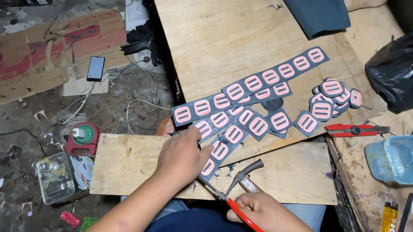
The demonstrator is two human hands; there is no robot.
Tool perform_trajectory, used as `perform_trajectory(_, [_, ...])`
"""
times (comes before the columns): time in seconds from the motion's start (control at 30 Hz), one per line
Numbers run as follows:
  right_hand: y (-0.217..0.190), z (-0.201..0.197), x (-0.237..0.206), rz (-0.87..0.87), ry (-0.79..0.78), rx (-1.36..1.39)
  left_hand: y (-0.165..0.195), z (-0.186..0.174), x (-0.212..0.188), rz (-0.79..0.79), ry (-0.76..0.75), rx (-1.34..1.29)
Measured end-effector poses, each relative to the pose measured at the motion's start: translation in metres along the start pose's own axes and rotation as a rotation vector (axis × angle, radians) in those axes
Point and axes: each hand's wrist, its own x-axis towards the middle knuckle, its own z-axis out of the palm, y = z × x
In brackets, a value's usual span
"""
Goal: The person uses red-handled scissors to cut individual oval-shaped patches from a dark gray fabric sheet. They trim around each patch and place the cut pieces on a wooden board nearby.
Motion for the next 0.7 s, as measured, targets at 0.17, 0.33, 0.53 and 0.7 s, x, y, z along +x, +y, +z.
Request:
perform_trajectory(0.17, [-0.007,0.001,-0.002,0.035,-0.061,-0.001,-0.03,0.016,-0.02,-0.349,-0.399,-0.758])
perform_trajectory(0.33, [-0.02,-0.003,-0.02,0.127,-0.13,-0.424,-0.044,0.016,-0.022,-0.223,-0.196,-1.001])
perform_trajectory(0.53, [-0.004,-0.012,-0.042,-0.007,-0.118,-0.054,-0.046,-0.014,-0.027,-0.31,-0.309,-1.226])
perform_trajectory(0.7, [0.02,-0.005,-0.04,-0.009,0.094,0.132,-0.046,-0.007,-0.029,-0.351,-0.328,-1.341])
